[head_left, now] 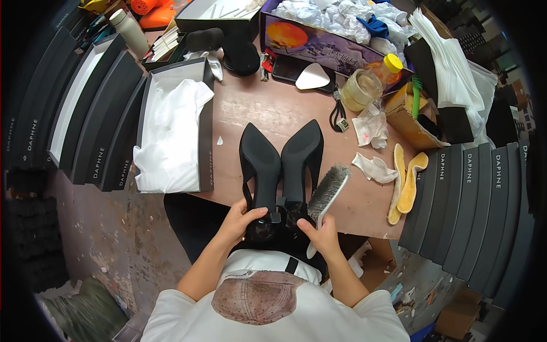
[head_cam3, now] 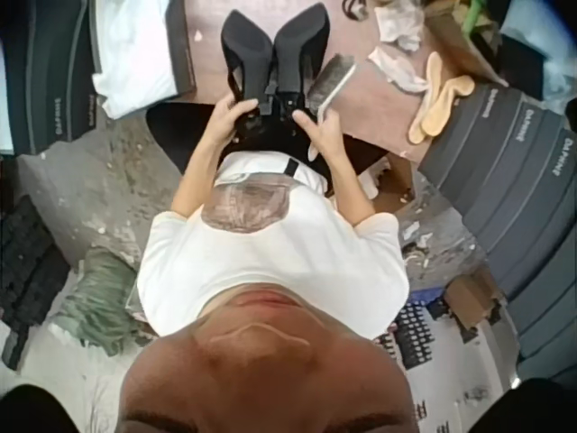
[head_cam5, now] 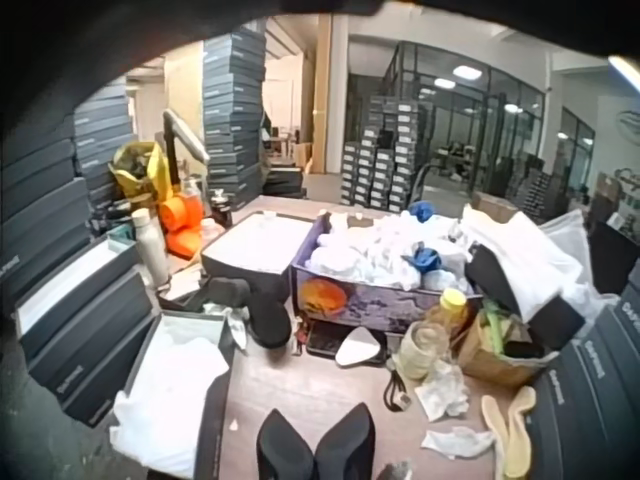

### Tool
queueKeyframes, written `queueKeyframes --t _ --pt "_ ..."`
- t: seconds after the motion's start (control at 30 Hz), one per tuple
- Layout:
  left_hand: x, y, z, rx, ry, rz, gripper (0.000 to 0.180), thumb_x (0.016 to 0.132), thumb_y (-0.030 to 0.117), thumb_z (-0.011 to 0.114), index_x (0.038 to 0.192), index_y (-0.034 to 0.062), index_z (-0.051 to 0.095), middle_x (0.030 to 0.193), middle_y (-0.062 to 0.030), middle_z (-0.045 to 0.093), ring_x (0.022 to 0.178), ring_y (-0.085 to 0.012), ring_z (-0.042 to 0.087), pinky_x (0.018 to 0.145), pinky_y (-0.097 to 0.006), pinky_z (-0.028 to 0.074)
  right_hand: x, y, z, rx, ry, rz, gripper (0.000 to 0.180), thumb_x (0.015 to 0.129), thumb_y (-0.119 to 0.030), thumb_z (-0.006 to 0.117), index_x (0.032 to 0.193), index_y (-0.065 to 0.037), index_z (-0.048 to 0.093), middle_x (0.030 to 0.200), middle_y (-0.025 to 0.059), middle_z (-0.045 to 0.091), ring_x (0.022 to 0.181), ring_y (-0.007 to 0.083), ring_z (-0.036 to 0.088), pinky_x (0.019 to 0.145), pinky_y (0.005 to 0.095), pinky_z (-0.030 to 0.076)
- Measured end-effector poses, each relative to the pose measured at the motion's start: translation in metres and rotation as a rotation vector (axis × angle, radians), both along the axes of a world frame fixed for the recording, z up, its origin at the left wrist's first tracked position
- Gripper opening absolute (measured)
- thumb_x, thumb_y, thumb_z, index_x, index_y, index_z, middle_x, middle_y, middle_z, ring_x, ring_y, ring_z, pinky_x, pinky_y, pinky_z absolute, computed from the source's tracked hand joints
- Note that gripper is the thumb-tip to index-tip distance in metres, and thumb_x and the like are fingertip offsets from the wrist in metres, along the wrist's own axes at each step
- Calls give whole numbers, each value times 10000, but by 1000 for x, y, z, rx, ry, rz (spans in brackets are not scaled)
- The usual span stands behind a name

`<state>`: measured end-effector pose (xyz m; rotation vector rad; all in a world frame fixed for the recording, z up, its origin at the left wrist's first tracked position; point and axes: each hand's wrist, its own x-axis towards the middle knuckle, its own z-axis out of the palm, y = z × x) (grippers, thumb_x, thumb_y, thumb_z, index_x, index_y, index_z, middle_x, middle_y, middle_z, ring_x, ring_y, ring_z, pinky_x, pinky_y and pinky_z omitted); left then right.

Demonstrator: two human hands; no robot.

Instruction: Inspecting, cleaning, and packaging high-heeled shoes into boxes.

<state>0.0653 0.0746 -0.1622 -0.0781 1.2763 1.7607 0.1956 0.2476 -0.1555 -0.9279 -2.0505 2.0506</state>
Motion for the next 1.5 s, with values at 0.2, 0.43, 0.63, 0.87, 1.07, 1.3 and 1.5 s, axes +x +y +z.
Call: queueKeyframes --t 0.2,0.43,0.63,0.87,1.07,1.3,1.5 --pt "-15 -10 -4 59 -28 -42 267 779 42 666 1033 -9 602 868 -31 628 771 -98 601 711 -231 488 4 90 38 516 -66 -269 216 839 -175 650 919 16 590 804 53 589 744 158 532 700 335 436" --pt "-11 13 -5 203 -94 -175 402 752 64 682 1122 -32 558 964 -47 608 855 -112 582 790 -250 468 13 242 39 564 -18 -29 180 872 -166 619 921 5 644 721 -39 547 668 62 505 615 215 389" --pt "-7 9 -26 316 -219 -129 552 729 94 677 1227 -32 473 1107 -112 560 1002 -189 570 880 -321 465 -7 245 46 1180 -146 6 268 813 -119 668 1047 5 631 879 49 620 800 175 570 750 282 440" --pt "-13 11 -22 440 -241 -59 785 704 53 650 1389 -30 275 1387 -202 397 1249 -315 454 1030 -425 397 -162 110 95 1307 355 119 250 796 -153 677 1002 -18 635 1027 138 616 967 304 576 841 380 451" --pt "-14 13 -7 333 -98 -79 768 704 37 632 1386 -14 283 1358 -188 429 1226 -305 481 1018 -416 411 -355 44 46 1556 229 271 643 762 -440 684 1253 -62 514 1314 175 448 1145 366 475 906 433 455" --pt "-24 -13 -9 353 -18 -31 683 751 -18 637 1361 -20 330 1260 -143 505 1155 -216 530 990 -342 408 -384 44 18 1452 397 199 534 672 -119 615 1202 -164 572 1208 118 525 1047 342 502 847 433 465" --pt "-31 -21 -7 98 263 22 655 731 1 661 1324 -36 383 1221 -138 521 1120 -179 500 969 -316 393 -376 42 -9 1643 247 290 473 699 -167 643 1167 -114 598 1120 82 558 1018 292 497 776 409 433"
